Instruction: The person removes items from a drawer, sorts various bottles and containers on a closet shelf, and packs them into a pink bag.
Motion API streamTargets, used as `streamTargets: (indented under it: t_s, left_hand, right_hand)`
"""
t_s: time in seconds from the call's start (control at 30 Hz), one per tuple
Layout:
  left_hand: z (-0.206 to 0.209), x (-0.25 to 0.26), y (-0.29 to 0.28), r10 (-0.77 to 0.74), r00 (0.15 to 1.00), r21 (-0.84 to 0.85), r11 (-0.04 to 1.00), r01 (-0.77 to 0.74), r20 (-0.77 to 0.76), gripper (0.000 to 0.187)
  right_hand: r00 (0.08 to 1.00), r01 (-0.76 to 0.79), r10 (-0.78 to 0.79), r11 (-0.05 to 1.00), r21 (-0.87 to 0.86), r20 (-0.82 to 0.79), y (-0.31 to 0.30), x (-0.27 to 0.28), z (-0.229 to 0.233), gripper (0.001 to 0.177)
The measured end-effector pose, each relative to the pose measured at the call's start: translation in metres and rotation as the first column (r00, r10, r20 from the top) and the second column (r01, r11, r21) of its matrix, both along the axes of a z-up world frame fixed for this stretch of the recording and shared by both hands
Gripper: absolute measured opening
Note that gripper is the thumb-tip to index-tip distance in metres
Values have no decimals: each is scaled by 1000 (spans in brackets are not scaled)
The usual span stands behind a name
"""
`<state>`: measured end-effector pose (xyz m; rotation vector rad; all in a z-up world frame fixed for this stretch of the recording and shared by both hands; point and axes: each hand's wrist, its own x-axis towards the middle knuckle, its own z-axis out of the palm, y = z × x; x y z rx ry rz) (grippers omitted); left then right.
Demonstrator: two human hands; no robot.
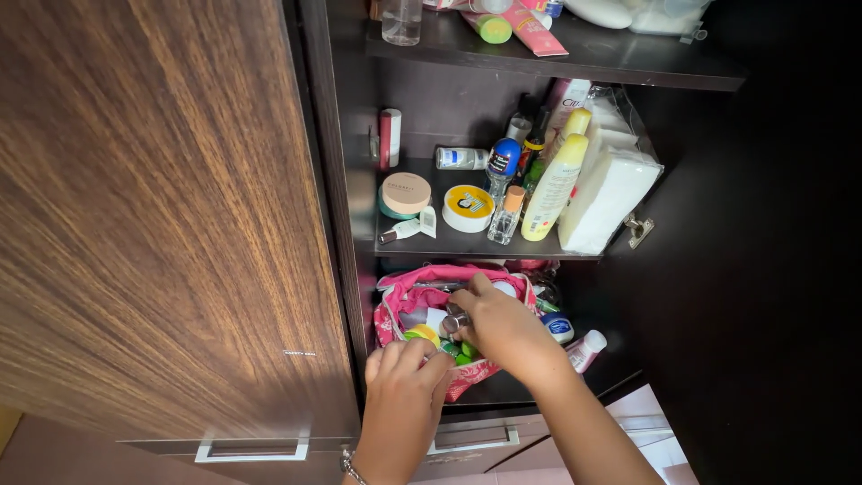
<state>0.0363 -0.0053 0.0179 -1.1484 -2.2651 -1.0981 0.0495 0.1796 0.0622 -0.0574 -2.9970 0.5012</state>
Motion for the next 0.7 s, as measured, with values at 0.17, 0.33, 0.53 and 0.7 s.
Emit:
streamTargets:
  t_s: [0.17, 0.33, 0.53, 0.7]
  left_hand:
    - [-1, 3, 2, 24, 1000, -8, 1000, -25, -11, 9]
    - [-10, 3, 11, 109, 994, 24, 994, -108, -27, 11]
    - [-15, -1, 17, 160, 986, 94, 984, -154, -50, 18]
    - [-33, -3, 18, 190, 982, 75, 979, -191, 15, 13]
  right_hand:
    - [992, -51, 43, 996, 70, 120, 11, -8, -4, 39]
    - [969, -161, 172, 984, -74, 178, 35, -11, -1, 56]
    - [974, -58, 16, 981, -183, -226, 63, 4, -16, 28]
    - [834, 508, -501, 861, -33, -232, 90, -2, -35, 41]
